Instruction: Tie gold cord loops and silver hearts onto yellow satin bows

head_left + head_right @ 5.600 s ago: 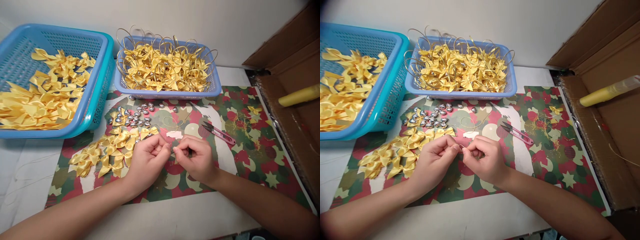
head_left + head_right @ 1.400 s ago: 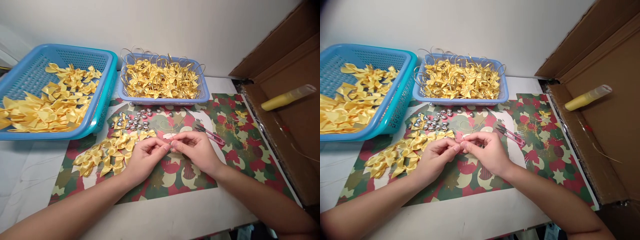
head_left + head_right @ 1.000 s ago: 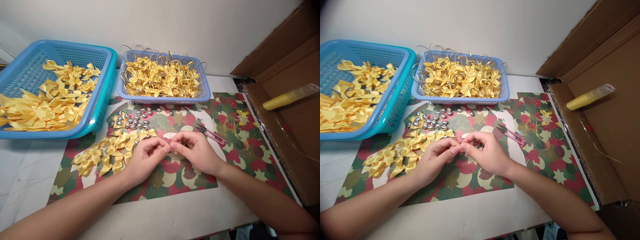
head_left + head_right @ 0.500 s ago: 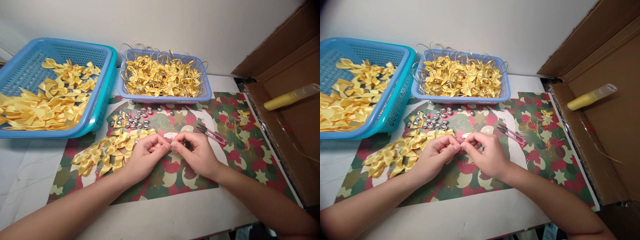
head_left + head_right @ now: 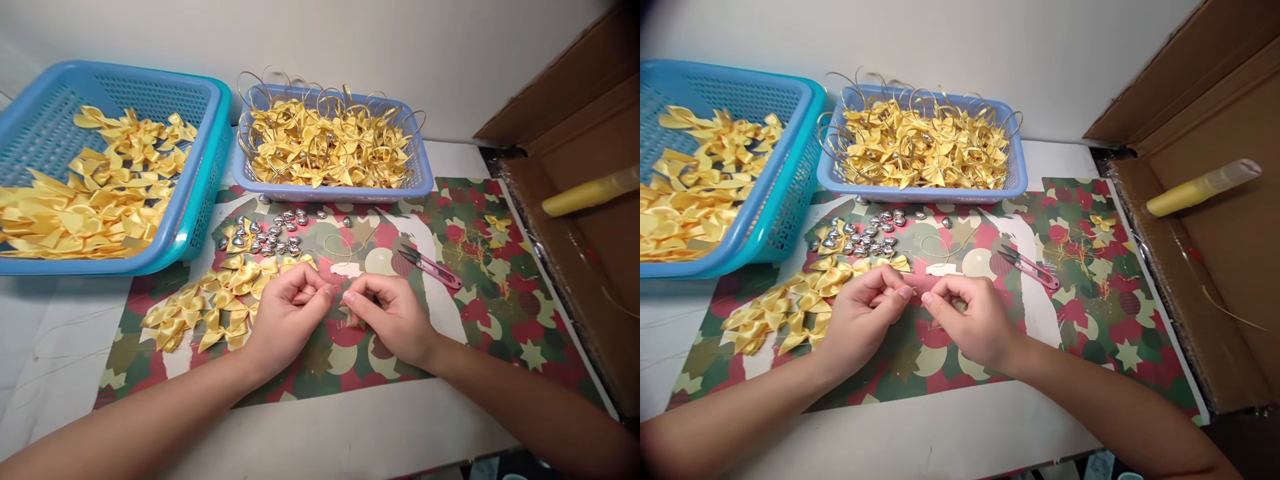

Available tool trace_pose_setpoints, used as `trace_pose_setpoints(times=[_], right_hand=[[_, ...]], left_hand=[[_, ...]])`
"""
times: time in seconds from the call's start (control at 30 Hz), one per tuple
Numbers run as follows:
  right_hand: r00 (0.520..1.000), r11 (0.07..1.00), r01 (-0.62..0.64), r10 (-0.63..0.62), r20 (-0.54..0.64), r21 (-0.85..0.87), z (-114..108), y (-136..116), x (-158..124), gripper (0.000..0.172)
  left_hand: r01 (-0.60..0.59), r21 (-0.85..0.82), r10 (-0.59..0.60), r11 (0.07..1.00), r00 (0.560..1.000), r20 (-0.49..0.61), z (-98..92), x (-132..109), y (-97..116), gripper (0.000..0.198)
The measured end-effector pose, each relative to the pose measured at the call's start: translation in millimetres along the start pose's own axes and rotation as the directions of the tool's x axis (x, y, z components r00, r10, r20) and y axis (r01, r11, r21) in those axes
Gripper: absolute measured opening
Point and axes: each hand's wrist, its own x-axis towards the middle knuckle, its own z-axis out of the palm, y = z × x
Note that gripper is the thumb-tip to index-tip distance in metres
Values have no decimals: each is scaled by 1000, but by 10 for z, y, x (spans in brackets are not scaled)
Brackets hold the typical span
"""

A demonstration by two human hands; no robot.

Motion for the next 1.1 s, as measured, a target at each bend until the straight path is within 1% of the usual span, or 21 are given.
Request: trace_pose_setpoints(times=[0.3,0.5,0.67,0.87,1.1], right_hand=[[1000,999,-14,14,-1,-42,-10,5,-4,30],[1000,998,3,-4,-10,-69,-3,7,-5,30],[999,994,5,-10,-45,-108,14,4,-2,28],[996,989,49,-59,-69,-138,23,20,1,26],[993,989,43,-58,-101,-143,41,21,-1,26]], left_hand=[[-16,93,17,996,1000,-6,0,7,59,23],[-17,77,17,997,1000,-8,17,16,52,24],[-14,84,15,996,1000,-17,29,15,67,24],[-19,92,23,996,999,-35,48,9,72,24],[-22,86,26,996,999,-42,57,9,61,25]])
